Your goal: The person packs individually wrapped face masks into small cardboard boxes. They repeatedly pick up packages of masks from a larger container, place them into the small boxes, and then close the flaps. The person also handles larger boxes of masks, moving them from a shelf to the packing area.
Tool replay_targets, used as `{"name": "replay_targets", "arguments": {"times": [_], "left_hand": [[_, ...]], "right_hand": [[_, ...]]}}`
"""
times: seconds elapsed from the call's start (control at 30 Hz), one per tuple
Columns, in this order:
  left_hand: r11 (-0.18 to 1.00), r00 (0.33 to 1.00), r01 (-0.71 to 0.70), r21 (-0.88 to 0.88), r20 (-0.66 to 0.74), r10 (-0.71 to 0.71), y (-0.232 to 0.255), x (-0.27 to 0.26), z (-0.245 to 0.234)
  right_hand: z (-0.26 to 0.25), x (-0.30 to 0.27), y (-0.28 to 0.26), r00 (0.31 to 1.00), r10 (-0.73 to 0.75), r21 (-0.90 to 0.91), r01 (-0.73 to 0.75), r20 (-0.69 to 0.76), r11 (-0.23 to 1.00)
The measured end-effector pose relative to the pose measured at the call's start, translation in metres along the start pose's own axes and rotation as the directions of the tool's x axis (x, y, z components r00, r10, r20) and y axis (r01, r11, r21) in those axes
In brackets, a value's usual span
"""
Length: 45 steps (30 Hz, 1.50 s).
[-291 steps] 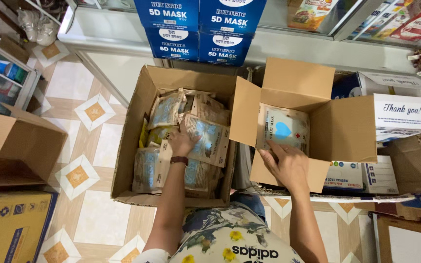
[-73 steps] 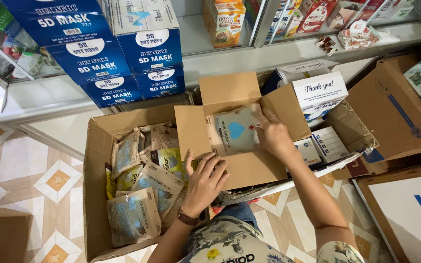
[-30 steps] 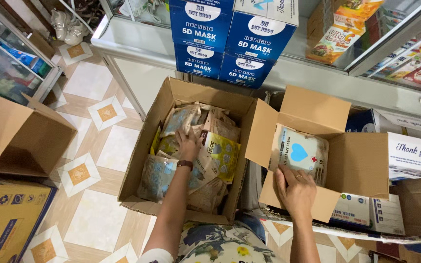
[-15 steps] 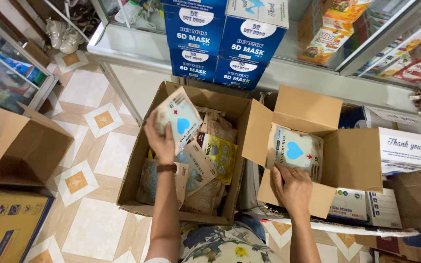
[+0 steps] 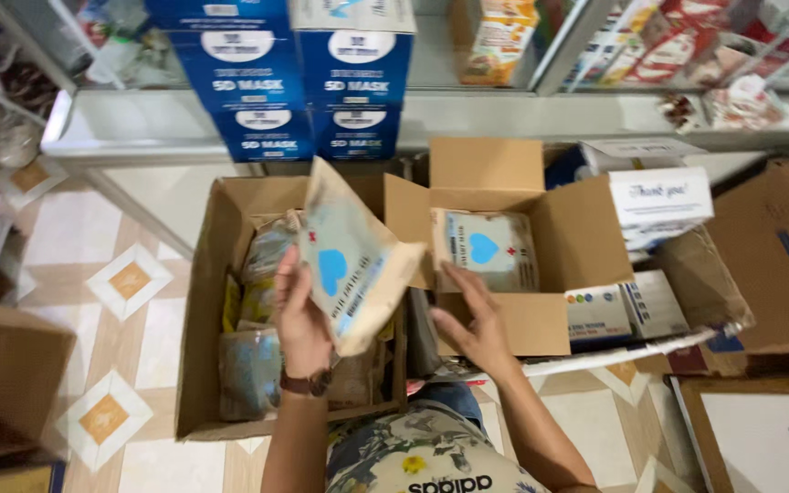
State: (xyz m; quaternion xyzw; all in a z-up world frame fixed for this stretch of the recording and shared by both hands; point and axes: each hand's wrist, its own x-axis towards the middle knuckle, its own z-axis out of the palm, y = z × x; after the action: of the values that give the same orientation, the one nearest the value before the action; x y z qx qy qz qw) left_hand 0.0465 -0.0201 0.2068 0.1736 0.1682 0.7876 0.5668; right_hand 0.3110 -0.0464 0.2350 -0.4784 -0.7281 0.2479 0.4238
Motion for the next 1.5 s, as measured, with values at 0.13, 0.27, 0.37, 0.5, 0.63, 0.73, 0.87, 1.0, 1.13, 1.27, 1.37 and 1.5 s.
{"name": "replay_targets", "arguments": {"times": [0.13, 0.27, 0.37, 0.5, 0.63, 0.73, 0.87, 1.0, 1.13, 1.27, 1.37, 1.5], "left_hand": [[0.988, 0.983, 0.147, 0.053, -0.114, -0.141, -0.03, -0.024, 0.029], [0.983, 0.999, 0.016, 0.181, -0.051, -0.007, -0.046, -0.026, 0.038], [0.962, 0.997, -0.058, 0.265, -0.029, 0.068, -0.059, -0.032, 0.04], [0.949, 0.997, -0.069, 0.309, 0.038, 0.06, -0.071, -0.044, 0.039], [0.895, 0.977, -0.155, 0.419, 0.199, 0.076, -0.076, -0.045, 0.04], [0.735, 0.956, -0.23, 0.638, 0.29, 0.048, -0.069, -0.048, 0.046], [0.726, 0.908, -0.32, 0.608, 0.415, 0.053, -0.06, -0.049, 0.057], [0.632, 0.905, -0.346, 0.693, 0.425, 0.029, -0.058, -0.046, 0.056], [0.52, 0.899, -0.37, 0.77, 0.438, -0.009, -0.058, -0.051, 0.053], [0.463, 0.901, -0.38, 0.8, 0.433, -0.008, -0.059, -0.05, 0.054], [0.457, 0.905, -0.372, 0.808, 0.426, -0.016, -0.058, -0.049, 0.054], [0.423, 0.909, -0.366, 0.829, 0.417, -0.031, -0.056, -0.049, 0.054]], "right_hand": [[0.014, -0.009, 0.016, 0.984, -0.018, 0.811, -0.134, 0.176, 0.57], [0.01, -0.024, 0.04, 0.974, 0.062, 0.881, -0.223, 0.217, 0.416], [0.006, -0.025, 0.051, 0.956, 0.264, 0.833, -0.249, 0.129, 0.493], [-0.012, -0.011, 0.049, 0.916, 0.399, 0.814, -0.193, -0.052, 0.548], [-0.045, 0.009, 0.041, 0.915, 0.375, 0.732, -0.153, -0.149, 0.664], [-0.073, 0.027, 0.034, 0.864, 0.424, 0.676, -0.141, -0.274, 0.723], [-0.112, 0.052, 0.046, 0.834, 0.356, 0.49, -0.121, -0.422, 0.863], [-0.132, 0.071, 0.077, 0.844, 0.347, 0.284, -0.243, -0.41, 0.927], [-0.125, 0.08, 0.11, 0.87, 0.382, 0.076, -0.378, -0.31, 0.923], [-0.108, 0.088, 0.13, 0.92, 0.299, -0.091, -0.33, -0.252, 0.939], [-0.102, 0.09, 0.145, 0.924, 0.343, -0.105, -0.363, -0.17, 0.926], [-0.097, 0.09, 0.158, 0.924, 0.347, -0.417, -0.383, -0.162, 0.825]]}}
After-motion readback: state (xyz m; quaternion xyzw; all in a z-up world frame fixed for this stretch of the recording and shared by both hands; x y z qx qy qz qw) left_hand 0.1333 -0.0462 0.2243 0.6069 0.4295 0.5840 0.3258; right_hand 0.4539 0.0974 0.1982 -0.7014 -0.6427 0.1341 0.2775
